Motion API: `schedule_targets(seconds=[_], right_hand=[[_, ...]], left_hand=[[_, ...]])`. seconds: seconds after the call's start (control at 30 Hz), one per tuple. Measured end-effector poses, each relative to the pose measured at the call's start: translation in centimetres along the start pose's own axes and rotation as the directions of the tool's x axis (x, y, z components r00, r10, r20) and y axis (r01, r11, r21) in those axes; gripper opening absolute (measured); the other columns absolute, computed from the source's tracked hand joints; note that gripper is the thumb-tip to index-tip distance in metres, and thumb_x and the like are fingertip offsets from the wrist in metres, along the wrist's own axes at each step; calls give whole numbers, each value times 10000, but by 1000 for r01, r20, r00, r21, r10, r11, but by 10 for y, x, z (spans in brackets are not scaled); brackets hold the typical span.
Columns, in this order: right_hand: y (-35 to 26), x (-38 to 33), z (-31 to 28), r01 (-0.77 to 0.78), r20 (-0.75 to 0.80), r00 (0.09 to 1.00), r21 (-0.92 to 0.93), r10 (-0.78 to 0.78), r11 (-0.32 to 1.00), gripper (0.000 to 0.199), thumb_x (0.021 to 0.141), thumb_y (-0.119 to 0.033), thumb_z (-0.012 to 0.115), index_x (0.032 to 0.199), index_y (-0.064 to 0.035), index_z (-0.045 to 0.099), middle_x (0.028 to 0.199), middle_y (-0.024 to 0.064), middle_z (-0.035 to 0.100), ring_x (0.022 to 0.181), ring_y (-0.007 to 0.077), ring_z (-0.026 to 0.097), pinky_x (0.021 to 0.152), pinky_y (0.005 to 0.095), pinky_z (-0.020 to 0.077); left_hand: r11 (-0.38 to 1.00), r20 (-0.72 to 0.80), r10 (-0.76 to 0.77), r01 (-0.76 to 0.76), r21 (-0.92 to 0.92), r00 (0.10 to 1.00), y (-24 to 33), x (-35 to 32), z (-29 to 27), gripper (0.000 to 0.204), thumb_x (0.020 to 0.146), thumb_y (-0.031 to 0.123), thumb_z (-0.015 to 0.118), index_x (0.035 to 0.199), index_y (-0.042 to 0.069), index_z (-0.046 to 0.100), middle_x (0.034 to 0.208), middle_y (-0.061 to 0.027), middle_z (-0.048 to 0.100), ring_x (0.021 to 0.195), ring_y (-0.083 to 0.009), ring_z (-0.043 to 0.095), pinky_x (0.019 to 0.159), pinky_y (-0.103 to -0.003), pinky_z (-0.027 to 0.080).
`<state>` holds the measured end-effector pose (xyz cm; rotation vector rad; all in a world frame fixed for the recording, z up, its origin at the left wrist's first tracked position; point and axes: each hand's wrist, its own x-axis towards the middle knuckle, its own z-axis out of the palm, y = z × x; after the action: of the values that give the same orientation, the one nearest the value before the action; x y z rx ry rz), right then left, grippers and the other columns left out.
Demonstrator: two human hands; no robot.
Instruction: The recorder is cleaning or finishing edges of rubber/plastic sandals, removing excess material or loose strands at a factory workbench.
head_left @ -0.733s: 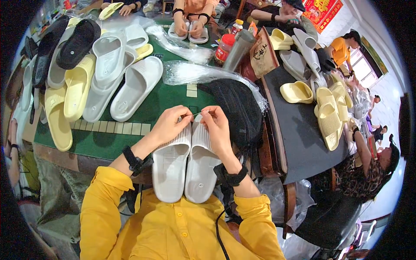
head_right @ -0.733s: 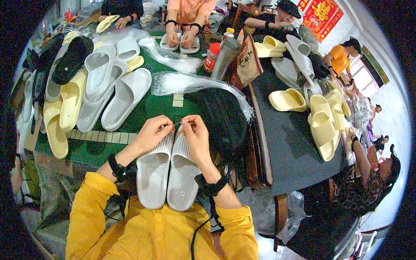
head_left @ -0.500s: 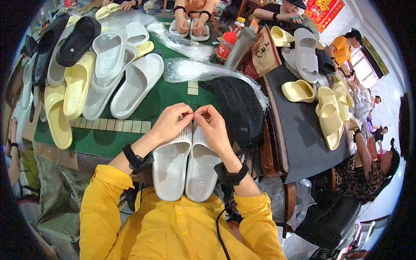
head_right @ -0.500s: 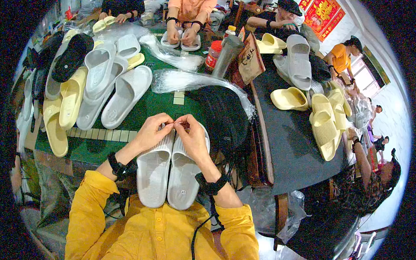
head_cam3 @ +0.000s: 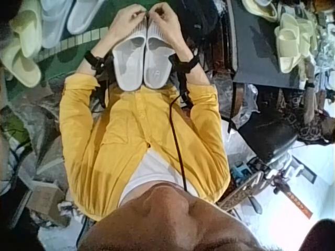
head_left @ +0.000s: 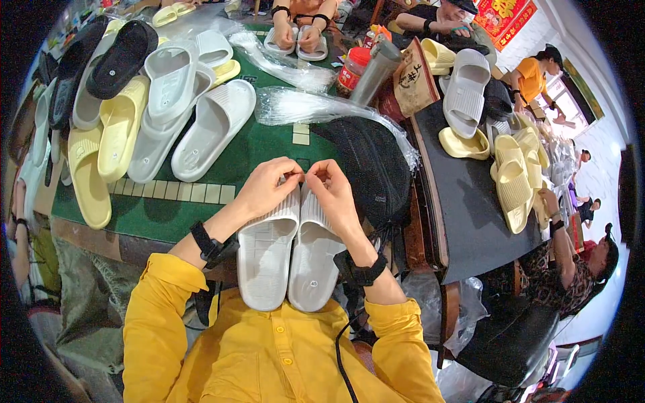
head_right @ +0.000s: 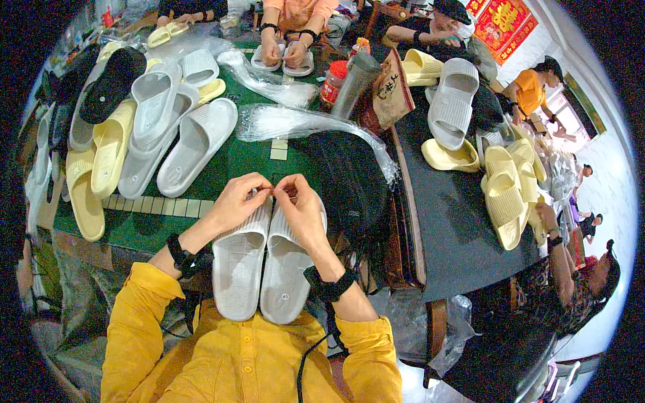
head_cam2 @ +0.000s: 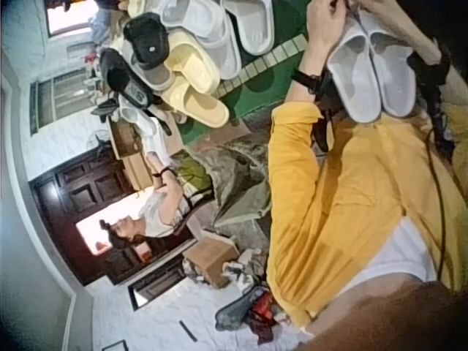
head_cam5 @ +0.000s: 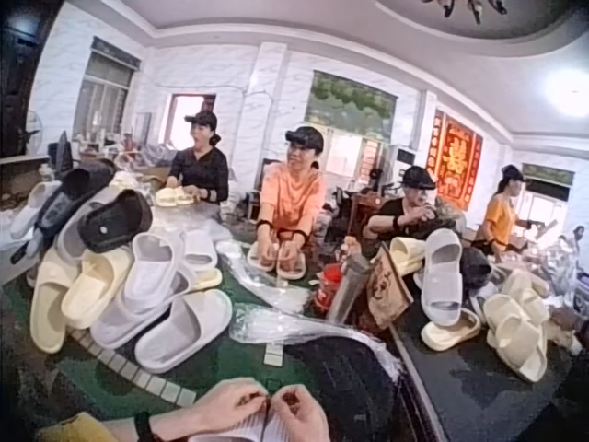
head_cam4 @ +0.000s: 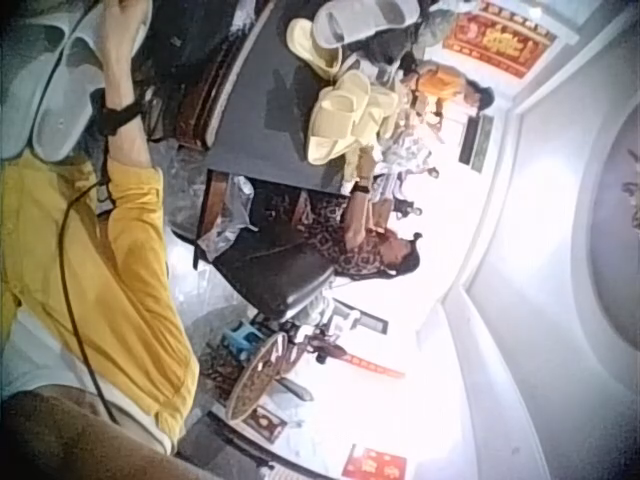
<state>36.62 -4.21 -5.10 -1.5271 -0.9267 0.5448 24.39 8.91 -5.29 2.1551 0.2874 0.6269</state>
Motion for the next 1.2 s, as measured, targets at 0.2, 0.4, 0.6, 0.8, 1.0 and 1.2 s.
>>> schedule_targets(seconds=[0.2, 0.4, 0.6, 0.8, 1.0, 1.2], right_hand=[[-4, -1, 2, 18, 8, 1000, -22, -18, 1000, 102, 927, -66, 614, 992, -14, 557, 887, 42, 616, 768, 105, 591, 699, 258, 495], [-2, -1, 0, -34, -59, 997, 118, 42, 992, 98, 947, -79, 603, 1002, -21, 546, 886, 34, 602, 770, 89, 589, 680, 249, 485], [-7, -2, 1, -69, -58, 995, 238, 86, 969, 101, 973, -91, 576, 1027, -27, 520, 883, 17, 577, 756, 83, 567, 685, 239, 476], [1, -1, -2, -68, -71, 994, 255, 88, 965, 97, 978, -93, 564, 1026, -27, 513, 876, 21, 572, 752, 88, 556, 691, 237, 474], [-2, 0, -1, -76, -58, 994, 264, 95, 962, 94, 970, -85, 567, 1019, -28, 510, 877, 23, 575, 746, 90, 559, 690, 236, 474], [-3, 1, -2, -72, -39, 996, 266, 85, 961, 88, 966, -82, 569, 1010, -32, 513, 882, 22, 582, 749, 87, 565, 696, 235, 471]], left_hand=[[1000, 4, 4, -4, -7, 1000, -3, 0, 0, 133, 912, 90, 590, 971, -12, 649, 908, -101, 650, 786, -202, 635, 669, -319, 497], [1000, 13, -1, 1, 13, 1000, -4, 0, 0, 126, 922, 71, 567, 983, 2, 652, 931, -105, 651, 814, -217, 641, 695, -327, 505], [992, -72, 78, -71, 101, 994, 4, -12, -4, 185, 924, 74, 577, 1088, 8, 632, 1012, -123, 645, 908, -266, 648, 791, -359, 515], [985, -173, 107, -82, 150, 979, 32, -61, 3, 462, 920, 91, 574, 1371, 44, 483, 1316, -190, 524, 1211, -370, 504, 1024, -430, 407], [947, -58, 136, -112, 300, 989, 71, -112, 4, 567, 847, 120, 650, 1385, 53, 485, 1422, -217, 416, 1291, -432, 410, 1087, -520, 329], [922, -120, 91, -38, 385, 989, 77, -161, 20, 555, 813, 60, 656, 1354, 75, 535, 1449, -220, 375, 1327, -427, 372, 1097, -515, 326]])
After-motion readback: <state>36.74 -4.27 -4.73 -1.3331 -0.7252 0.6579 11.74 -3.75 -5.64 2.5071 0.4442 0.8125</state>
